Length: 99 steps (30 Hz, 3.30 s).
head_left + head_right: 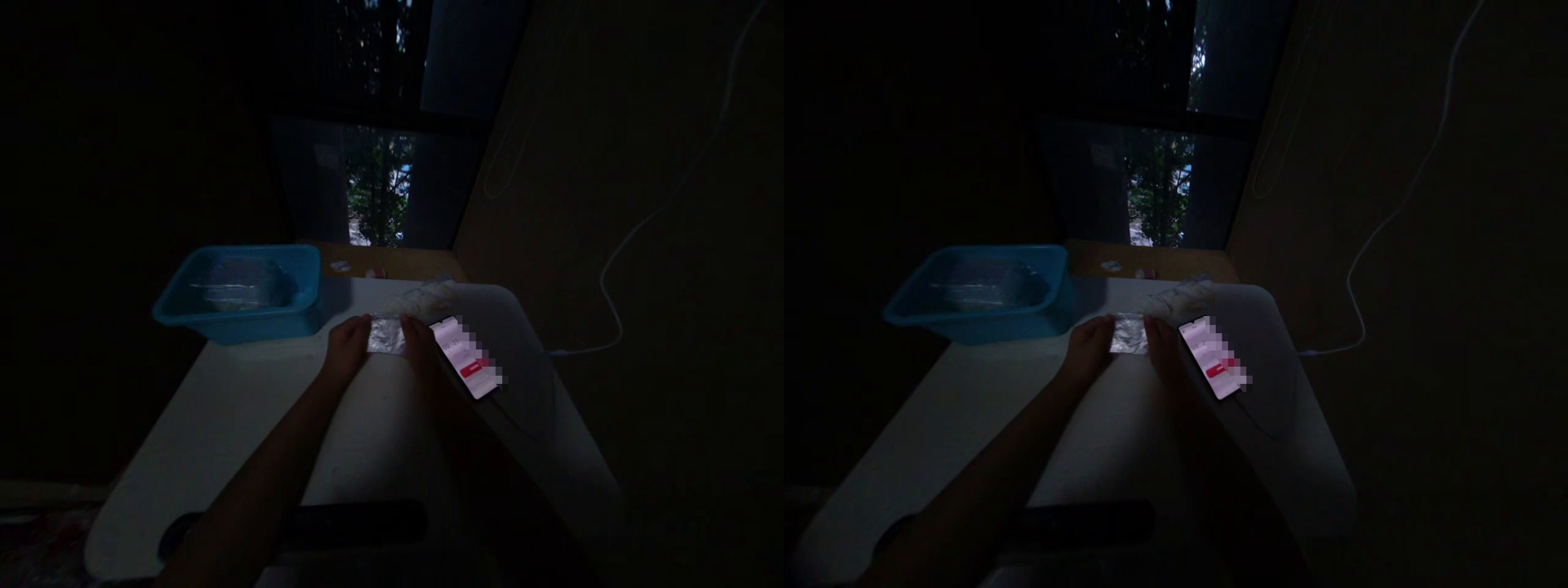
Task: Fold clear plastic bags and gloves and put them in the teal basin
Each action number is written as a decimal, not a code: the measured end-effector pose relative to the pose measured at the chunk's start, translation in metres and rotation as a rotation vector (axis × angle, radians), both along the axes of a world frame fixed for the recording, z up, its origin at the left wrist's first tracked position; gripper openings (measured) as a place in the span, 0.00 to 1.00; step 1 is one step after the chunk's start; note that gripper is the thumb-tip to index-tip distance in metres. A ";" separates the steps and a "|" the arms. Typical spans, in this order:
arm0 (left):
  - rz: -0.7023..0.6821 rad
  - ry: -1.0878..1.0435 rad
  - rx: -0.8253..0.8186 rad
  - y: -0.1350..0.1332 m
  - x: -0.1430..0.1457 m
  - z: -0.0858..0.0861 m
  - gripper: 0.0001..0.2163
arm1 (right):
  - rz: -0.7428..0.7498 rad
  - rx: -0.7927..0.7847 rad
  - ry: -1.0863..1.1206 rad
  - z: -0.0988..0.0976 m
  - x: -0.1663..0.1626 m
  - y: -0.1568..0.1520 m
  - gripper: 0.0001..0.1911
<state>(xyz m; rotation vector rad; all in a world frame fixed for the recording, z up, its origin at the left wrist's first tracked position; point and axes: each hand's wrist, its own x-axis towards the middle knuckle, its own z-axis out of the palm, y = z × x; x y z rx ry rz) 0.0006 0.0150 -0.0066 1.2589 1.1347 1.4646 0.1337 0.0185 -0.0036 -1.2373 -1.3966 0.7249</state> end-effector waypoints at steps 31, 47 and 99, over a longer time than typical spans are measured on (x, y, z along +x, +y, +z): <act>0.274 0.449 0.153 -0.002 -0.001 0.006 0.18 | -0.062 0.130 -0.144 -0.002 -0.002 0.000 0.17; 0.268 0.470 0.164 -0.002 -0.002 0.004 0.19 | -0.095 0.127 -0.151 -0.003 -0.002 -0.001 0.17; 0.210 0.384 0.133 -0.001 -0.002 0.006 0.17 | -0.076 0.007 0.097 -0.013 0.003 0.009 0.13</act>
